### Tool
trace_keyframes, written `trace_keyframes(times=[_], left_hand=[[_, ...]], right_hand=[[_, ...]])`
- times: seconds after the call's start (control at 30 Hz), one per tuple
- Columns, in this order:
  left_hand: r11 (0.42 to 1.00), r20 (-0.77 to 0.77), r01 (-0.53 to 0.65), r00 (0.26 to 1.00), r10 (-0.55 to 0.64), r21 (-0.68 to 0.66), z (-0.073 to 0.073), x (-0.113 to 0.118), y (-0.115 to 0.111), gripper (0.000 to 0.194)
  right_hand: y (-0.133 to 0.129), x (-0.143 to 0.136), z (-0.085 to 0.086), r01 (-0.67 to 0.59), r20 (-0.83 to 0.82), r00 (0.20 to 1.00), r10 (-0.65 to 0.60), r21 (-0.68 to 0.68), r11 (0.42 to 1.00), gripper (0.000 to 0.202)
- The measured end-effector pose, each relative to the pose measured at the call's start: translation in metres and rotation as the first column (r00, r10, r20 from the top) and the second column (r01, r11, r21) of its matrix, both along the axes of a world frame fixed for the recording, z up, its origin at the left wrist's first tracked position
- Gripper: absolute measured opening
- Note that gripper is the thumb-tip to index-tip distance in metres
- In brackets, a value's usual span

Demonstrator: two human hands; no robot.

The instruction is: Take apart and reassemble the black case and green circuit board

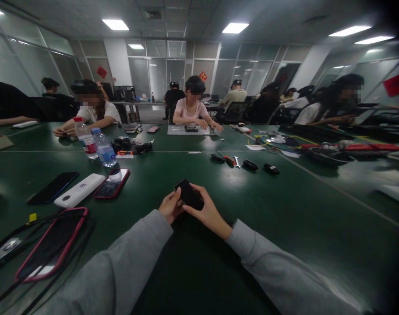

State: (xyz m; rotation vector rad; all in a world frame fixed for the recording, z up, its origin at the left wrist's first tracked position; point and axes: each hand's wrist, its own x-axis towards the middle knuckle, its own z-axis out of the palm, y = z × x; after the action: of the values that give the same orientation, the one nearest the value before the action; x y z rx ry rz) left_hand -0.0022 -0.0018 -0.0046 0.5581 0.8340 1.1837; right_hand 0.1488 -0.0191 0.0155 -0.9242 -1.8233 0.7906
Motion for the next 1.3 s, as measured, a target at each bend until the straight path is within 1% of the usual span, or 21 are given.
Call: trace_keyframes(times=[0.07, 0.17, 0.27, 0.37, 0.47, 0.57, 0.8, 0.93, 1.03, 1.3], left_hand=[[1.000, 0.010, -0.001, 1.000, 0.001, -0.009, -0.002, -0.001, 0.002, 0.047], [1.000, 0.023, 0.012, 1.000, -0.012, -0.002, -0.004, -0.002, 0.003, 0.048], [1.000, 0.043, 0.017, 0.999, -0.017, 0.003, -0.005, -0.003, 0.004, 0.050], [1.000, 0.052, 0.002, 0.999, -0.002, -0.002, -0.008, -0.003, 0.005, 0.054], [1.000, 0.050, -0.015, 0.999, 0.016, -0.024, -0.009, -0.004, 0.006, 0.057], [0.999, 0.052, -0.023, 0.998, 0.025, -0.043, -0.008, -0.004, 0.006, 0.058], [1.000, 0.085, -0.016, 0.996, 0.018, -0.027, -0.004, -0.003, 0.005, 0.058], [0.999, 0.087, 0.010, 0.996, -0.006, -0.052, 0.002, -0.002, 0.003, 0.061], [0.997, 0.117, 0.030, 0.993, -0.022, -0.068, 0.007, -0.002, 0.001, 0.065], [0.990, 0.249, 0.139, 0.960, -0.132, -0.010, 0.010, -0.002, -0.001, 0.076]], right_hand=[[0.000, 0.001, 0.002, -0.023, -0.001, 1.000, 0.023, -0.030, 0.999, 0.058], [-0.002, 0.001, 0.004, -0.013, 0.024, 1.000, 0.014, -0.042, 0.999, 0.057], [-0.006, 0.000, 0.007, -0.003, 0.059, 0.998, 0.003, -0.004, 1.000, 0.060], [-0.010, -0.002, 0.009, -0.024, 0.096, 0.995, 0.019, 0.048, 0.999, 0.064], [-0.012, -0.003, 0.009, -0.037, 0.121, 0.992, 0.028, 0.071, 0.997, 0.066], [-0.013, -0.004, 0.008, -0.029, 0.138, 0.990, 0.015, 0.097, 0.995, 0.066], [-0.016, -0.007, 0.004, -0.003, 0.137, 0.990, -0.016, 0.141, 0.990, 0.059], [-0.016, -0.008, 0.004, 0.003, 0.159, 0.987, -0.027, 0.149, 0.989, 0.059], [-0.016, -0.008, 0.004, -0.007, 0.186, 0.982, -0.024, 0.164, 0.986, 0.061], [-0.016, -0.009, 0.001, 0.014, 0.284, 0.957, -0.067, 0.183, 0.983, 0.066]])
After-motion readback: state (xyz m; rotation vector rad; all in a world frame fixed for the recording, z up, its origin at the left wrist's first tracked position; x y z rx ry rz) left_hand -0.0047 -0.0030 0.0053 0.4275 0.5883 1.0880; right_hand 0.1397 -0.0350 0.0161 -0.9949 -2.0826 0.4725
